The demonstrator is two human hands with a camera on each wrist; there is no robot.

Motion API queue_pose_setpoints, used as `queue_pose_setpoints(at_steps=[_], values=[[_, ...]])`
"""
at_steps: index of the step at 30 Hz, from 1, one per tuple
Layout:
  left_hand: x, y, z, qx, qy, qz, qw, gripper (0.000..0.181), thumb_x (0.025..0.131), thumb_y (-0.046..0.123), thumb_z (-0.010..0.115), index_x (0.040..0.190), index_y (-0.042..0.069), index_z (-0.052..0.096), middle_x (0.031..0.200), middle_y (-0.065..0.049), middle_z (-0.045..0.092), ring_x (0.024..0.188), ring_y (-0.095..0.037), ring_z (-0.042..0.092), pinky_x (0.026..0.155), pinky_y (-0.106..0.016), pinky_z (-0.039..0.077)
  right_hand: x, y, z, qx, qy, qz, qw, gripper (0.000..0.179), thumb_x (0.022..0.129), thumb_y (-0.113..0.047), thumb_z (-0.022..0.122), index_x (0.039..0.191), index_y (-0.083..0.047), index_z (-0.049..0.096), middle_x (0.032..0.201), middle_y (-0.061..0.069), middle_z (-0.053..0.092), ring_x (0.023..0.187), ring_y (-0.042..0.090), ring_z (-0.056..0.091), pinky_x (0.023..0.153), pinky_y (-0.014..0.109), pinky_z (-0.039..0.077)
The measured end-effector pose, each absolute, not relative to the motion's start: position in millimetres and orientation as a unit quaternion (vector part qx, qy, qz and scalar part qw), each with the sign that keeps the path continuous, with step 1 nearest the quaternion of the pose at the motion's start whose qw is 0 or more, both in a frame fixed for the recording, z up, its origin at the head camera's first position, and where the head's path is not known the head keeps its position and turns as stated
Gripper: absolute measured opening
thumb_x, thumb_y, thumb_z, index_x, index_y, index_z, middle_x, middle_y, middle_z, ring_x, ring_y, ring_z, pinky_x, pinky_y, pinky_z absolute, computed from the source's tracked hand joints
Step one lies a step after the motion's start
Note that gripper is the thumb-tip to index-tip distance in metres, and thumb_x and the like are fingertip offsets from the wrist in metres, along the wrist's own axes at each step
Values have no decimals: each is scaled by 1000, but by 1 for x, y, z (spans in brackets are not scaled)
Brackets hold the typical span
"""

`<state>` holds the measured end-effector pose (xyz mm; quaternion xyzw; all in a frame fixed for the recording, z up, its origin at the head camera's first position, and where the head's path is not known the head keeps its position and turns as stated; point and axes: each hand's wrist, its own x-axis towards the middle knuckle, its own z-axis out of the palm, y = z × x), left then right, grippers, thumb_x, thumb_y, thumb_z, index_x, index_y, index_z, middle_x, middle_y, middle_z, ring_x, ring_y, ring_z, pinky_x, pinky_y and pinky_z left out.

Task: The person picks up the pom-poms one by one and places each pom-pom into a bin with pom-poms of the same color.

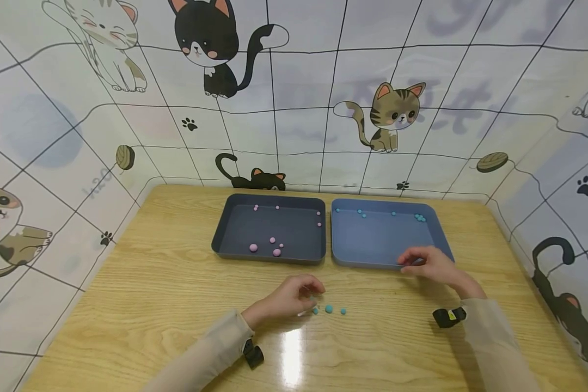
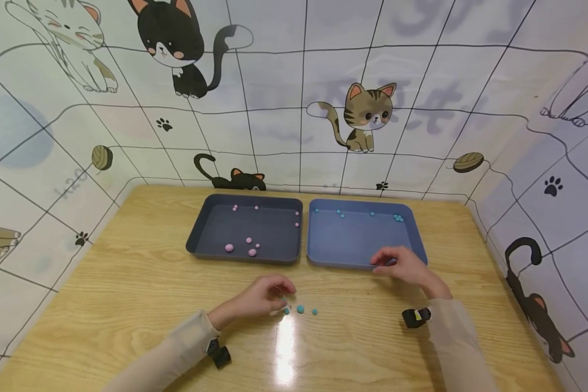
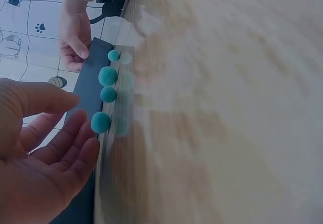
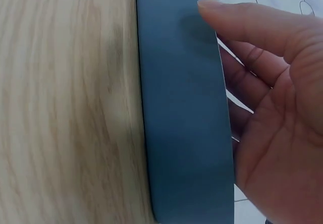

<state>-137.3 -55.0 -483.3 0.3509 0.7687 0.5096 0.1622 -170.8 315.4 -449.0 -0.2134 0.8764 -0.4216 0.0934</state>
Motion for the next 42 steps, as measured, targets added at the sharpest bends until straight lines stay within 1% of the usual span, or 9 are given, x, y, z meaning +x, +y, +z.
queue_pose_setpoints(at_steps=[6,9,11,15,19,27,33,39,42], values=[[-137,-55,-482,336,770,510,184,26,80,-12,61,104,-5,61,104,-16,63,97,-24,61,81,-23,51,-172,323,-446,-194,884,-410,115,11,81,-6,72,90,-3,69,86,8,67,75,4,56,63,22,46],[-138,-54,-483,339,780,496,178,26,79,-11,62,104,-4,62,101,-14,64,93,-21,61,80,-21,50,-172,325,-446,-196,883,-410,116,11,81,-5,71,90,-1,68,87,8,68,76,2,56,63,22,46],[-139,-54,-484,340,787,485,174,27,78,-11,62,103,-3,62,99,-12,64,91,-17,61,79,-20,50,-172,325,-448,-202,881,-413,111,9,81,-2,70,90,0,68,85,5,68,75,2,55,62,22,45],[-140,-54,-485,342,791,477,172,27,76,-13,62,101,-2,63,98,-11,65,88,-15,60,77,-22,50,-174,327,-455,-215,875,-422,98,8,80,1,70,88,0,68,81,3,67,72,2,55,59,22,45],[-139,-54,-483,350,793,471,162,26,75,-14,60,99,-2,63,95,-10,65,85,-15,59,74,-20,50,-176,329,-461,-222,870,-431,90,8,80,0,71,87,0,68,79,7,66,70,2,55,58,22,45],[-139,-51,-482,366,796,461,142,24,73,-16,60,93,-2,64,88,-10,64,78,-19,61,68,-18,50,-178,329,-465,-222,867,-438,88,8,79,4,70,86,0,68,77,8,66,69,3,55,58,22,45],[-139,-50,-484,375,803,447,125,24,70,-16,59,89,-1,64,84,-9,63,73,-17,60,64,-17,48,-177,328,-465,-221,866,-439,88,8,79,2,71,86,0,68,78,8,66,69,4,56,58,22,45],[-139,-50,-483,358,798,462,145,24,72,-15,59,91,-1,64,86,-8,64,76,-17,60,67,-17,49,-176,327,-466,-225,864,-442,86,7,80,4,69,86,0,68,78,-1,66,69,4,56,58,22,46],[-141,-48,-477,347,793,476,154,25,73,-15,59,94,-3,64,90,-10,64,80,-17,59,71,-19,50,-176,326,-466,-227,863,-443,84,7,80,4,69,86,0,68,77,2,66,69,5,56,58,22,46]])
